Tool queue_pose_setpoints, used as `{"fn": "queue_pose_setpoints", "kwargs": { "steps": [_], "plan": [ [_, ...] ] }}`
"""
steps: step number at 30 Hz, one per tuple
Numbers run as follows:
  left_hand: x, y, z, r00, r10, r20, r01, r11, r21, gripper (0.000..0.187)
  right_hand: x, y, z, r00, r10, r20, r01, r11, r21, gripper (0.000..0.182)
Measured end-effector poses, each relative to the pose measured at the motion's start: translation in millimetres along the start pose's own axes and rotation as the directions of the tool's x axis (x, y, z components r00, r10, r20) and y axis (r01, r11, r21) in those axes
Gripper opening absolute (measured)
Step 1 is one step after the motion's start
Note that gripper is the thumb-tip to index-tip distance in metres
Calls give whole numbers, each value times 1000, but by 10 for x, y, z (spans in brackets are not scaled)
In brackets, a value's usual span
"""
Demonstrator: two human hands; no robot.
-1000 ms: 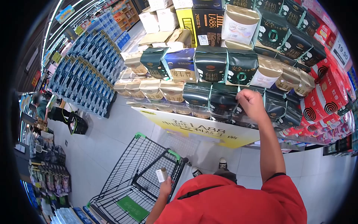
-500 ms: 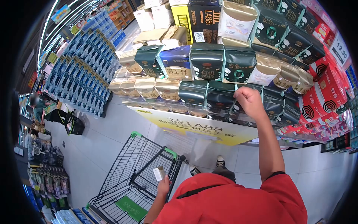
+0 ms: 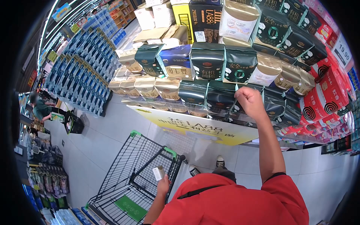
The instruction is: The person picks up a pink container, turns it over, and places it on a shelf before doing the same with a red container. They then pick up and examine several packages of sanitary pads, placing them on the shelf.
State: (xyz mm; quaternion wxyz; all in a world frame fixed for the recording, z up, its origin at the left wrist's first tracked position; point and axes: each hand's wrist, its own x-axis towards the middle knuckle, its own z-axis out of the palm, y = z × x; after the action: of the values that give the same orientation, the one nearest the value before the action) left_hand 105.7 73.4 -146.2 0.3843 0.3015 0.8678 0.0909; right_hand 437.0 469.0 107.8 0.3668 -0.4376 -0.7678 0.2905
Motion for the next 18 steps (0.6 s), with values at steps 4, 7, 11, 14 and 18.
{"fn": "queue_pose_setpoints", "kwargs": {
  "steps": [4, 7, 11, 14, 18],
  "plan": [
    [14, -23, 21, 1000, -13, -6, 13, 1000, 1, 72, -9, -3, 4, 1000, -9, -2, 9, 1000, 11, 17],
    [43, -57, 46, 1000, 1, -6, -1, 1000, 4, 72, -5, -12, 41, 998, -44, -42, 45, 999, 28, 14],
    [31, -30, 41, 1000, 2, -20, -2, 1000, 2, 72, -3, -17, 56, 992, -99, -82, 102, 994, 34, 11],
    [12, -9, 19, 1000, -7, -15, 7, 1000, -2, 73, -3, -9, 62, 992, -98, -75, 97, 995, -7, 12],
    [34, -38, 40, 1000, 21, -9, -21, 1000, 17, 73, 7, -76, 35, 996, -76, -39, 76, 997, 0, 13]
  ]
}}
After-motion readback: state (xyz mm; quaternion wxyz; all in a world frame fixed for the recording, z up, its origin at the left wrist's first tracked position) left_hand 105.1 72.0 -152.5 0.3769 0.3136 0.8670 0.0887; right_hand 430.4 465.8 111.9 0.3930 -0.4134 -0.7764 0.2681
